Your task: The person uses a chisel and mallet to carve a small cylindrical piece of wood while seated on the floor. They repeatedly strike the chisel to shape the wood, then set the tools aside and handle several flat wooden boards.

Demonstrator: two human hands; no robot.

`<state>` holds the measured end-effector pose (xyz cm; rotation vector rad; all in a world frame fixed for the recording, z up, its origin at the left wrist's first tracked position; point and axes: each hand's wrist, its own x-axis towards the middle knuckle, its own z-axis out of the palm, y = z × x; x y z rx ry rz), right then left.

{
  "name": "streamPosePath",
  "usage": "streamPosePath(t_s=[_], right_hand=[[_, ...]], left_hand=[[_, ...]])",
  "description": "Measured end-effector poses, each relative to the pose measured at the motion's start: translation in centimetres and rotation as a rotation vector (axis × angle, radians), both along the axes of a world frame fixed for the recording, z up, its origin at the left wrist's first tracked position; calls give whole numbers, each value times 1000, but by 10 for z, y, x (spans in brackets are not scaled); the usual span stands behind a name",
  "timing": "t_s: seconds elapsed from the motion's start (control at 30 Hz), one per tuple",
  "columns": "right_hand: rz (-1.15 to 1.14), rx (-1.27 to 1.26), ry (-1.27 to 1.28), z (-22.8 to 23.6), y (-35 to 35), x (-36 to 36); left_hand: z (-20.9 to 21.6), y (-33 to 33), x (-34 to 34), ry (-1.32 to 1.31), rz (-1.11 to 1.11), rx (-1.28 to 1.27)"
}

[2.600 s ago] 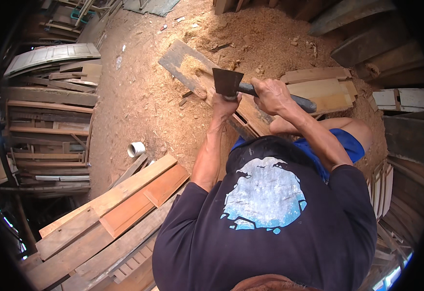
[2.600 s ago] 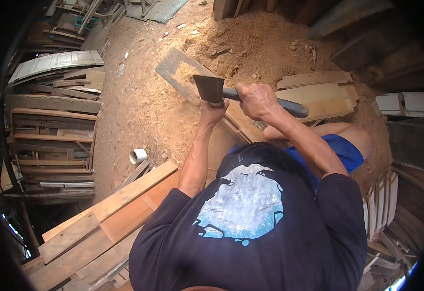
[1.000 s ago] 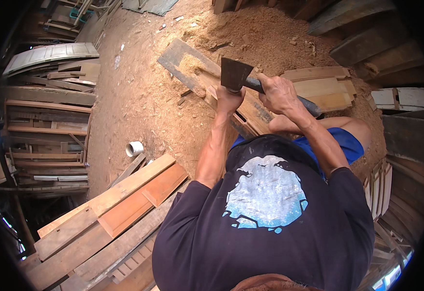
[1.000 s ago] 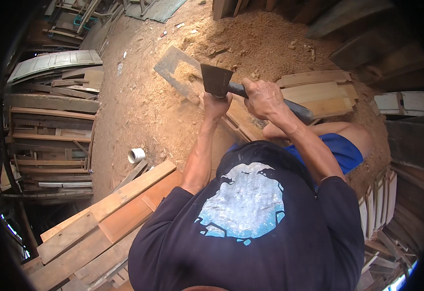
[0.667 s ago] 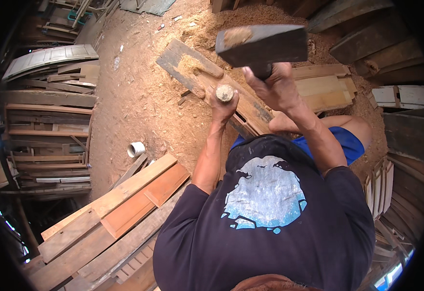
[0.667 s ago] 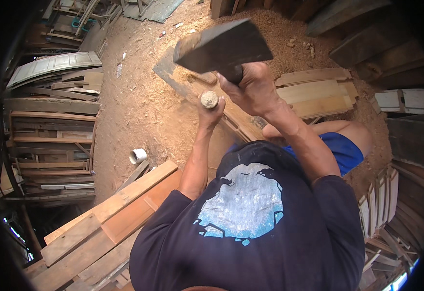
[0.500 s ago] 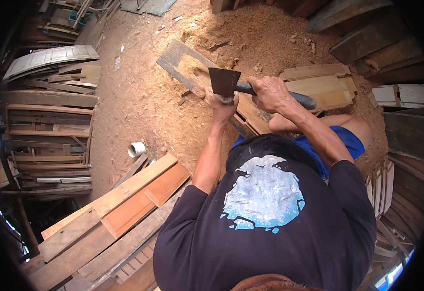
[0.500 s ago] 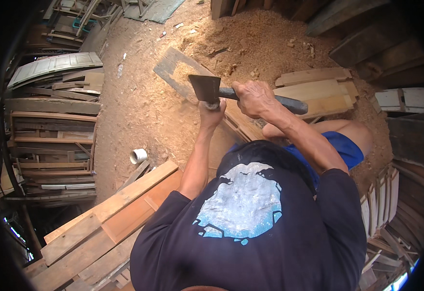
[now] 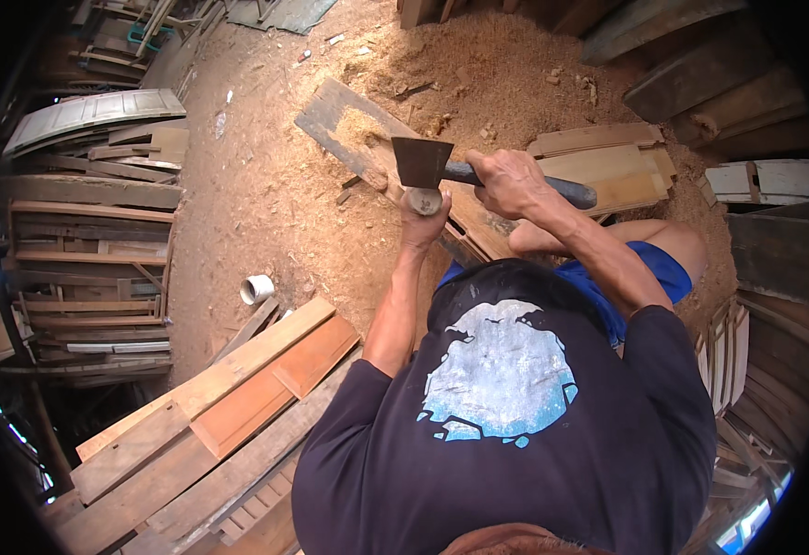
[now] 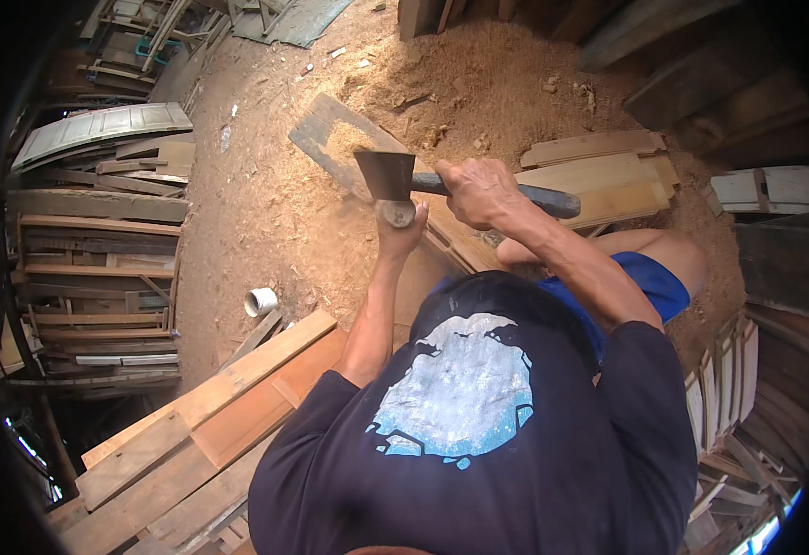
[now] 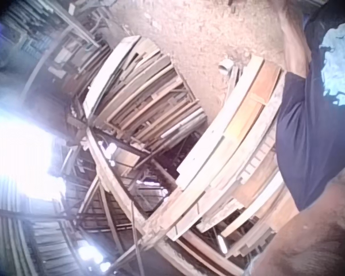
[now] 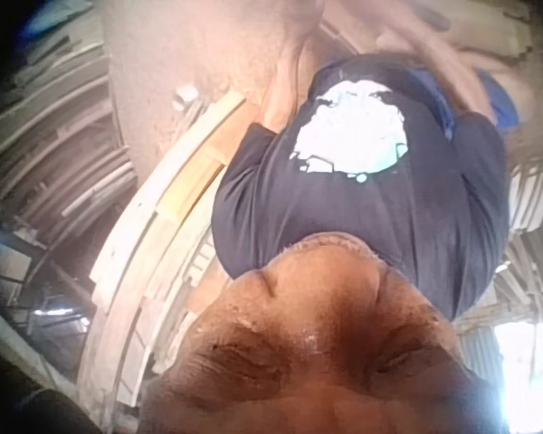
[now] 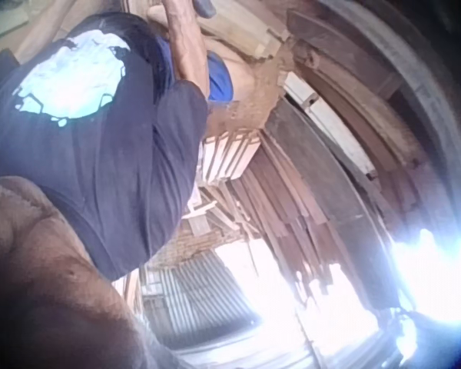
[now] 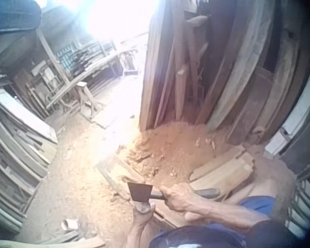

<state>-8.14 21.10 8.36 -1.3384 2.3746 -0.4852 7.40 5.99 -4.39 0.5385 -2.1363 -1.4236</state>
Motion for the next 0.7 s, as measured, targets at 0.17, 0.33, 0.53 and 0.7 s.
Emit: streamPosePath(t_s=[0.17,0.33,0.53,0.7], right_hand=[[-110,-502,-149,44,5,4],[33,-997,-148,37,-11,16],[-15,-203,-41,6,3,2],[7,-633,-180,25,5,9]], left_hand=[[5,3,-2,51,1,-71],[11,-1,-3,100,-65,-111],[-17,-5,2,-71,-58,-24],[-13,2,8,-2,-62,1]])
